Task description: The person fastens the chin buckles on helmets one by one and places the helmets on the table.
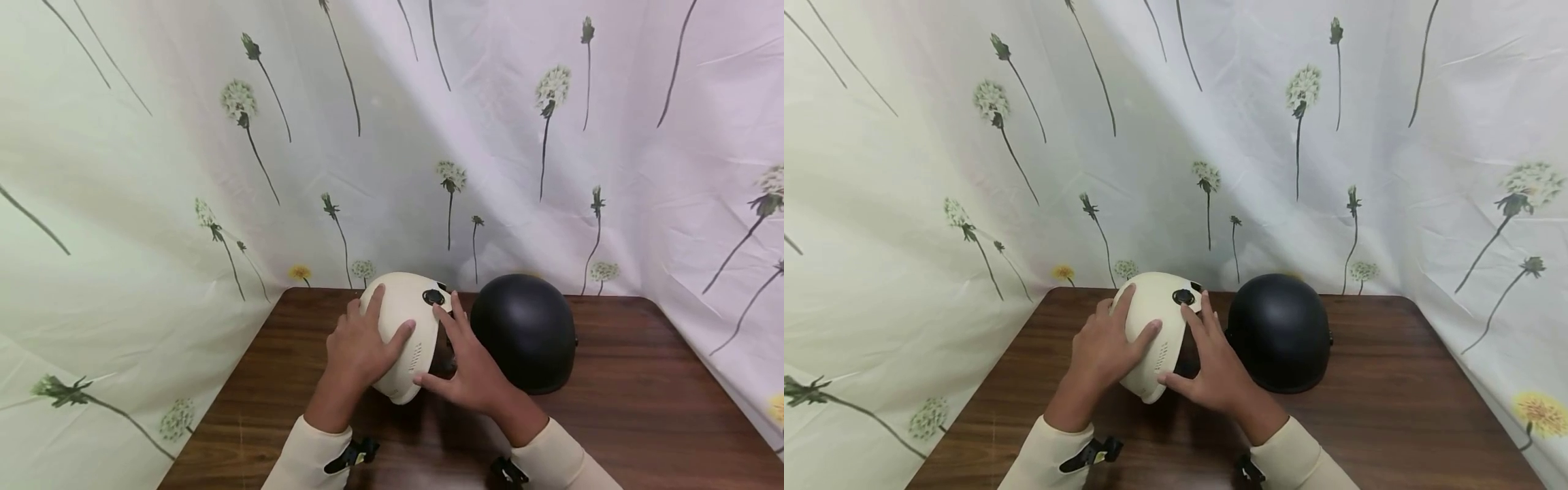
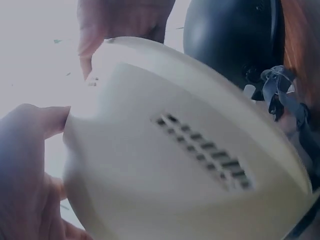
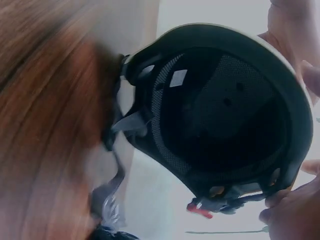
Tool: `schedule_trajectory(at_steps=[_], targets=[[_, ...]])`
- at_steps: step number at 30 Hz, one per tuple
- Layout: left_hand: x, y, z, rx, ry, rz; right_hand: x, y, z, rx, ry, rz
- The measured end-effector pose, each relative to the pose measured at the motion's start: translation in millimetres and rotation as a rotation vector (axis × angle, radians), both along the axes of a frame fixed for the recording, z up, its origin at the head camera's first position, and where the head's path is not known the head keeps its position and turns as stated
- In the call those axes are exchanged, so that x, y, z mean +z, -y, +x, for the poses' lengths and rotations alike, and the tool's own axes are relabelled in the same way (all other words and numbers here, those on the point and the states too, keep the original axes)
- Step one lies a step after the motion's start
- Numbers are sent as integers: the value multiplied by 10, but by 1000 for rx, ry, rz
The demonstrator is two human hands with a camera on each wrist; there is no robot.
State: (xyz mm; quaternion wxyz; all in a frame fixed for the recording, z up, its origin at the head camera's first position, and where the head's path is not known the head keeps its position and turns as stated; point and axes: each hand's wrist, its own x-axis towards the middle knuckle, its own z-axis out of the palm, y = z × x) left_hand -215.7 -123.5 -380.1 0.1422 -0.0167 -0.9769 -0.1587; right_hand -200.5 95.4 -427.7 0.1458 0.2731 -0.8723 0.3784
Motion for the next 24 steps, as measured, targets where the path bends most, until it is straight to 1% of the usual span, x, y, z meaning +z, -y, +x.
schedule_trajectory(at_steps=[5,8,10,14,16,21,24], targets=[[-23,29,24,-15,20,118,85,-12,-33,32,-70,25],[-22,39,49,-29,6,172,105,7,-47,55,-97,49],[-6,33,60,-54,-12,177,109,23,-47,67,-105,59],[43,4,62,-107,-44,137,91,49,-41,80,-110,88],[61,-2,59,-101,-47,124,78,54,-29,85,-111,98],[78,20,44,-41,-51,113,62,33,0,88,-122,90],[76,44,25,-16,-64,114,62,9,3,82,-136,84]])
